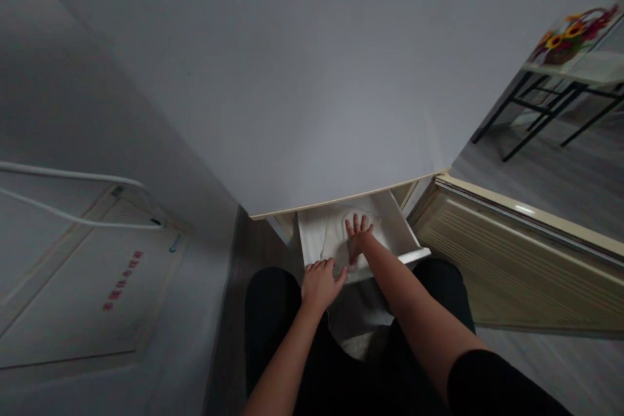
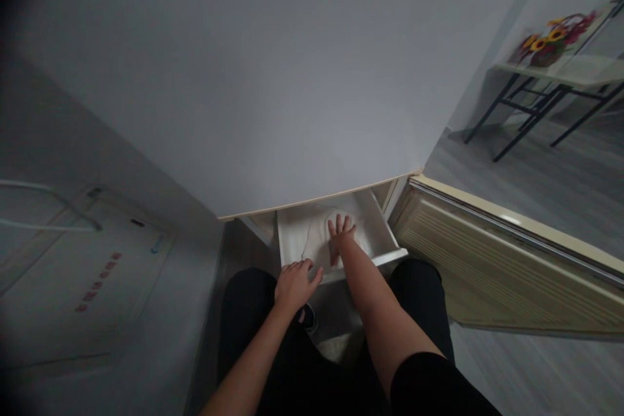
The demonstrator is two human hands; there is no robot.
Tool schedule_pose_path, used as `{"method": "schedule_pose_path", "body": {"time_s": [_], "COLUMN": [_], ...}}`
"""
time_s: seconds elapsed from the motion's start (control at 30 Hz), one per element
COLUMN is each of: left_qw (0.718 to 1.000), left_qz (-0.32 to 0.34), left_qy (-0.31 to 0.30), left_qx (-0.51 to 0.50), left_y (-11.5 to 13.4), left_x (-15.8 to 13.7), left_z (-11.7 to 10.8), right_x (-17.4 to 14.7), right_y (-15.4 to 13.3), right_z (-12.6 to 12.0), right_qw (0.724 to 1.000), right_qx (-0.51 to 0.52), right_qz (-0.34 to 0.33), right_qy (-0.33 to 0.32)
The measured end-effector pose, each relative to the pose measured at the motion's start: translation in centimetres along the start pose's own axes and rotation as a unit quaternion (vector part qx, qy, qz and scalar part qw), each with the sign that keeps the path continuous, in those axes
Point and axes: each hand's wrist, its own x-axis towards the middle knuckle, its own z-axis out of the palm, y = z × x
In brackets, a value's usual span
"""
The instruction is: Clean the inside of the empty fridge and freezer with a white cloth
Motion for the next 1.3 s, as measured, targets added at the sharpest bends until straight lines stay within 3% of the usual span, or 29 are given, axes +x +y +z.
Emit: {"method": "schedule_pose_path", "body": {"time_s": [0.27,0.37,0.53,0.7,0.83,0.97,1.03,1.13,1.3], "left_qw": [1.000,1.000,0.999,0.999,0.999,1.000,1.000,0.999,0.999], "left_qz": [-0.011,-0.014,-0.029,-0.028,-0.029,-0.021,-0.022,-0.029,0.001], "left_qy": [-0.022,-0.025,-0.016,-0.011,-0.003,0.004,0.001,0.000,0.043], "left_qx": [-0.009,-0.009,-0.010,-0.010,-0.014,0.004,0.015,0.014,-0.005], "left_y": [-0.1,0.0,0.1,-0.1,-0.1,0.2,0.3,0.4,-0.1], "left_x": [0.0,0.0,-0.1,-0.2,-0.2,-0.3,-0.3,-0.3,-0.3], "left_z": [-0.5,-0.7,-0.8,-0.4,-0.1,0.0,-0.1,-0.1,0.0], "right_x": [1.4,1.8,3.3,4.2,3.8,3.2,3.2,3.3,2.9], "right_y": [-7.9,-8.6,-4.7,0.9,6.2,8.5,7.4,3.3,-6.1], "right_z": [0.9,0.7,-0.8,-1.3,-0.6,0.0,0.0,-0.1,0.8], "right_qw": [0.985,0.978,0.973,0.985,0.990,0.993,0.994,0.994,0.986], "right_qx": [0.020,0.035,0.037,0.072,0.094,0.084,0.077,0.069,0.039], "right_qz": [-0.158,-0.190,-0.221,-0.127,0.000,0.034,0.063,0.066,-0.139], "right_qy": [0.067,0.075,0.061,0.092,0.102,0.069,0.054,0.060,0.082]}}
